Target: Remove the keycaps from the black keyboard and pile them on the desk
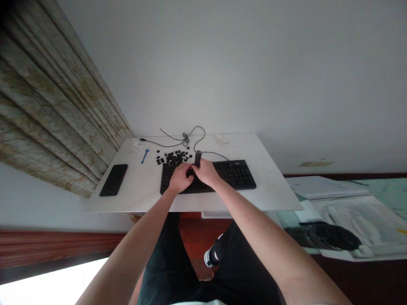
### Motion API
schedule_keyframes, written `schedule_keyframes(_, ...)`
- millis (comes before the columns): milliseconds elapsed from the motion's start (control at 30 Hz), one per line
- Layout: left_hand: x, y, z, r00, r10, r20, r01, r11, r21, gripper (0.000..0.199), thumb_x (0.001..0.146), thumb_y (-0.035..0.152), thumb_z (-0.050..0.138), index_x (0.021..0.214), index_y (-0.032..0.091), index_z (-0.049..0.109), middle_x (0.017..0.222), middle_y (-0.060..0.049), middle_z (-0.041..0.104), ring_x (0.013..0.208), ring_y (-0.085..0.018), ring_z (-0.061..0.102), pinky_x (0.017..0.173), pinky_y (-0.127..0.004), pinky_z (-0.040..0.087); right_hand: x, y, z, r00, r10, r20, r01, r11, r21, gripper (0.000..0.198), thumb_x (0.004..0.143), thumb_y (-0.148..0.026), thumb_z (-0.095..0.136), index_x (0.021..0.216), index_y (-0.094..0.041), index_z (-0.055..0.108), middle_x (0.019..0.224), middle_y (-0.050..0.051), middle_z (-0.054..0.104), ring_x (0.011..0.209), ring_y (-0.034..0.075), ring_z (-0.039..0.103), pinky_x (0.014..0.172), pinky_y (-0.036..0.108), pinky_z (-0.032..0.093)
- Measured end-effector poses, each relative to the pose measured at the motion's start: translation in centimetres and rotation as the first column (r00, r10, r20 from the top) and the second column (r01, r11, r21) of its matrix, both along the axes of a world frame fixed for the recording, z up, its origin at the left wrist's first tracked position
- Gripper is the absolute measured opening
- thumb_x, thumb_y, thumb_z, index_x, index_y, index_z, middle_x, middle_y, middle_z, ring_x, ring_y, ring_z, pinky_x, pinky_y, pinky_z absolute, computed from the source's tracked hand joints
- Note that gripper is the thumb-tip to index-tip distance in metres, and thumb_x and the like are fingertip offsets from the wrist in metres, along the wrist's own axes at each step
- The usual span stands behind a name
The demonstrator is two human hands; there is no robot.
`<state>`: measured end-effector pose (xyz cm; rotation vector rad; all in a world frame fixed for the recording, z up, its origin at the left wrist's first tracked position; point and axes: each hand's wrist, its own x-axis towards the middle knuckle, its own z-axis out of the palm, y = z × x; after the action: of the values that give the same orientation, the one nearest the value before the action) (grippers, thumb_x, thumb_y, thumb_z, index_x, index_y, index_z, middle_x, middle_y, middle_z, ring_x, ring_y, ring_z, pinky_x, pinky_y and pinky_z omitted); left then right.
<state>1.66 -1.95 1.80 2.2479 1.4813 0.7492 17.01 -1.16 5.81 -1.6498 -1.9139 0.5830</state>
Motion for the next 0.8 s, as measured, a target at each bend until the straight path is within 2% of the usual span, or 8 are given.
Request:
schedule_keyframes(167, 0.2, -0.1, 0.0, 0.993, -0.056, -0.107, 0.055, 0.998, -0.008, 0.033, 0.083, 0.026, 0.065, 0.116, 0.019, 0.065, 0.119, -0.01, 0.066, 0.116, -0.029, 0.058, 0.099, -0.044, 0.046, 0.4, -1.3, -1.2, 0.989, 0.034, -0.147, -0.026, 0.998, 0.056, 0.008, 0.09, -0.022, 0.062, 0.09, -0.018, 0.069, 0.083, 0.008, 0.075, 0.078, 0.023, 0.073, 0.07, 0.03, 0.053)
schedule_keyframes(300, 0.1, 0.1, -0.3, 0.99, -0.068, -0.12, 0.066, 0.998, -0.018, 0.022, 0.091, 0.024, 0.059, 0.11, 0.02, 0.069, 0.113, -0.009, 0.068, 0.112, -0.026, 0.059, 0.096, -0.041, 0.046, 0.6, -2.4, -2.3, 0.956, 0.099, -0.275, -0.073, 0.992, 0.105, 0.013, 0.093, -0.029, 0.058, 0.092, -0.019, 0.067, 0.08, 0.007, 0.074, 0.075, 0.023, 0.073, 0.07, 0.031, 0.055)
schedule_keyframes(467, 0.0, 0.3, -0.4, 0.987, -0.089, -0.134, 0.088, 0.996, -0.013, 0.021, 0.096, 0.026, 0.056, 0.109, 0.022, 0.071, 0.112, -0.008, 0.069, 0.11, -0.024, 0.059, 0.095, -0.039, 0.046, 0.7, -3.6, -3.3, 0.932, 0.122, -0.342, -0.056, 0.979, 0.196, 0.022, 0.096, -0.04, 0.055, 0.094, -0.02, 0.065, 0.082, 0.007, 0.073, 0.076, 0.024, 0.074, 0.069, 0.031, 0.057)
schedule_keyframes(633, 0.1, 0.2, -0.3, 0.985, -0.084, -0.15, 0.083, 0.996, -0.017, 0.021, 0.097, 0.027, 0.054, 0.107, 0.021, 0.071, 0.114, -0.008, 0.068, 0.111, -0.024, 0.058, 0.097, -0.04, 0.044, 0.5, -4.3, -4.3, 0.954, 0.115, -0.277, -0.039, 0.963, 0.266, 0.021, 0.098, -0.04, 0.052, 0.099, -0.022, 0.064, 0.089, 0.008, 0.075, 0.081, 0.025, 0.075, 0.073, 0.032, 0.058)
schedule_keyframes(800, 0.0, 0.2, -0.3, 0.989, -0.095, -0.117, 0.092, 0.995, -0.03, 0.019, 0.095, 0.022, 0.055, 0.106, 0.022, 0.07, 0.114, -0.007, 0.069, 0.111, -0.024, 0.058, 0.097, -0.04, 0.044, 0.5, -4.8, -4.8, 0.972, 0.103, -0.211, -0.044, 0.962, 0.269, 0.02, 0.099, -0.035, 0.05, 0.106, -0.022, 0.063, 0.103, 0.01, 0.075, 0.093, 0.025, 0.075, 0.084, 0.033, 0.056)
